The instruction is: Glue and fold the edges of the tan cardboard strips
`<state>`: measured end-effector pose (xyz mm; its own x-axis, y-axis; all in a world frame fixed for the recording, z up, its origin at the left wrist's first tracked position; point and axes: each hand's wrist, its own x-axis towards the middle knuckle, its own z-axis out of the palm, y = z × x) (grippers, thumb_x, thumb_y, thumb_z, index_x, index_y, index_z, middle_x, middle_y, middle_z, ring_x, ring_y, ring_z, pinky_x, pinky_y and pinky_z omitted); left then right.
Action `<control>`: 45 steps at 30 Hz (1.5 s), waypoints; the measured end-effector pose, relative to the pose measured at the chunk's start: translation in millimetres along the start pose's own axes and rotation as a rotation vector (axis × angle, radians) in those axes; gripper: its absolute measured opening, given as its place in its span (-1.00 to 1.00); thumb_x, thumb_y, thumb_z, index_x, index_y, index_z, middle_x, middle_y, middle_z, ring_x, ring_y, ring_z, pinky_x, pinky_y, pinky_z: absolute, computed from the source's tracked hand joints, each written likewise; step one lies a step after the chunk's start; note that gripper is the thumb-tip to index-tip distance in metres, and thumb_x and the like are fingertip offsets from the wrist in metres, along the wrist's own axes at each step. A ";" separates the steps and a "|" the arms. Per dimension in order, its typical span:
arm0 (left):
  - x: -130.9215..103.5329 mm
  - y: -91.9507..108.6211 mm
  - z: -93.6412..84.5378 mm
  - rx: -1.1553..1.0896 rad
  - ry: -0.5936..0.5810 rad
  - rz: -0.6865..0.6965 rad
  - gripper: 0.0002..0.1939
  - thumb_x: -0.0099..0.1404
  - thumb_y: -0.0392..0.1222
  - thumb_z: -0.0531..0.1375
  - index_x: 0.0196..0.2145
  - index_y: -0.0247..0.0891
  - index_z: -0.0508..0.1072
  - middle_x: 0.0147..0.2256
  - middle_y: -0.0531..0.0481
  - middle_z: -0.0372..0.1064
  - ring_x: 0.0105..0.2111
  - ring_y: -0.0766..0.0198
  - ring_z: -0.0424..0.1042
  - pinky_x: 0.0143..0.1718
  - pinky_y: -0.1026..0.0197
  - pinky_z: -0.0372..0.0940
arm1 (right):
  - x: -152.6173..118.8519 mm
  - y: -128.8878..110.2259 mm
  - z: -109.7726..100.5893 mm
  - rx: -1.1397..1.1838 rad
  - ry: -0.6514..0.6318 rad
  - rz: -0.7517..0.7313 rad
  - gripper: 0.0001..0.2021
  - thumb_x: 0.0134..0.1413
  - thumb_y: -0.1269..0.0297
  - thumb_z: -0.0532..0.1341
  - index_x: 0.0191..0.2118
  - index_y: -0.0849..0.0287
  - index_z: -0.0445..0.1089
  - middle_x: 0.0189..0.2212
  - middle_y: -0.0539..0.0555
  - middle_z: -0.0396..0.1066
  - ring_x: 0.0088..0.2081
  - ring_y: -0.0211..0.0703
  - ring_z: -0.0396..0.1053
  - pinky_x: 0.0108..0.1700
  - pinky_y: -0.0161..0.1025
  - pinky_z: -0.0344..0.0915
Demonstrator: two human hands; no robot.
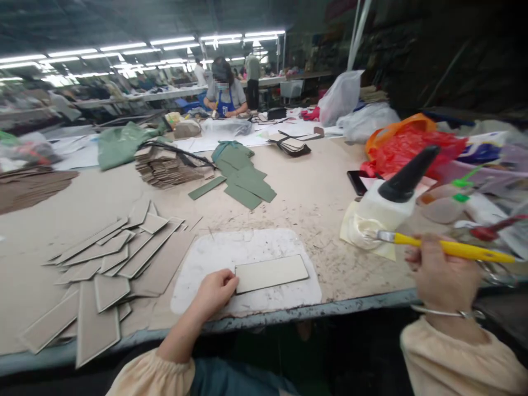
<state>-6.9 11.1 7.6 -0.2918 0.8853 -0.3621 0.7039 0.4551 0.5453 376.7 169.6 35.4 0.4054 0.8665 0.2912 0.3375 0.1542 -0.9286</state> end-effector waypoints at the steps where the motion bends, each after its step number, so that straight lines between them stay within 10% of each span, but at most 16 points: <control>1: -0.2 1.2 -0.1 0.029 0.009 0.003 -0.75 0.22 -0.12 0.02 -0.54 -0.24 0.33 -0.64 0.09 0.30 -0.60 0.31 0.31 -0.52 0.30 0.07 | -5.4 -3.7 5.7 0.189 -0.047 0.088 -0.74 0.02 0.03 0.22 -0.34 0.12 0.37 -0.64 0.03 0.25 -0.61 -0.24 0.21 -0.60 -0.25 0.03; 7: -6.3 -5.0 -7.5 0.210 0.143 0.210 -0.81 0.23 -0.13 0.11 -0.44 -0.26 0.44 -0.52 0.03 0.36 -0.48 0.29 0.34 -0.45 0.29 0.13 | -67.6 -33.5 51.6 0.540 -0.553 0.443 -0.64 -0.07 -0.09 0.27 -0.31 0.11 0.35 -0.63 -0.02 0.32 -0.60 -0.31 0.26 -0.65 -0.41 0.11; 14: -10.4 -18.6 -17.2 0.242 0.059 0.682 -0.76 0.33 -0.28 0.05 -0.23 -0.20 0.53 -0.27 -0.03 0.41 -0.28 0.32 0.40 -0.24 0.32 0.24 | -132.3 -48.6 96.1 0.436 -0.945 0.379 -0.62 0.11 -0.10 0.13 -0.23 0.17 0.28 -0.60 -0.01 0.39 -0.62 -0.34 0.25 -0.60 -0.40 0.18; 29: -4.4 -19.4 -8.6 0.294 0.050 0.706 -0.73 0.33 -0.28 0.05 -0.29 -0.19 0.57 -0.29 -0.02 0.46 -0.32 0.32 0.43 -0.25 0.32 0.28 | -161.7 -48.9 132.2 0.311 -1.111 0.203 -0.69 0.19 -0.01 0.08 -0.22 0.16 0.28 -0.59 -0.05 0.39 -0.63 -0.34 0.26 -0.57 -0.40 0.20; 45: -9.8 -10.1 -12.7 0.391 0.026 0.619 -0.73 0.31 -0.28 0.05 -0.34 -0.16 0.56 -0.26 0.01 0.44 -0.26 0.27 0.41 -0.23 0.28 0.26 | -127.2 -36.5 110.7 -0.031 -0.962 -0.028 -0.72 0.20 0.01 0.05 -0.29 0.11 0.32 -0.66 -0.06 0.37 -0.63 -0.21 0.30 -0.49 -0.27 0.23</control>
<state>-19.3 -0.9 15.3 0.2228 0.9733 -0.0545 0.9229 -0.1925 0.3333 218.8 106.3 6.8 -0.4685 0.8834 -0.0130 0.3647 0.1800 -0.9136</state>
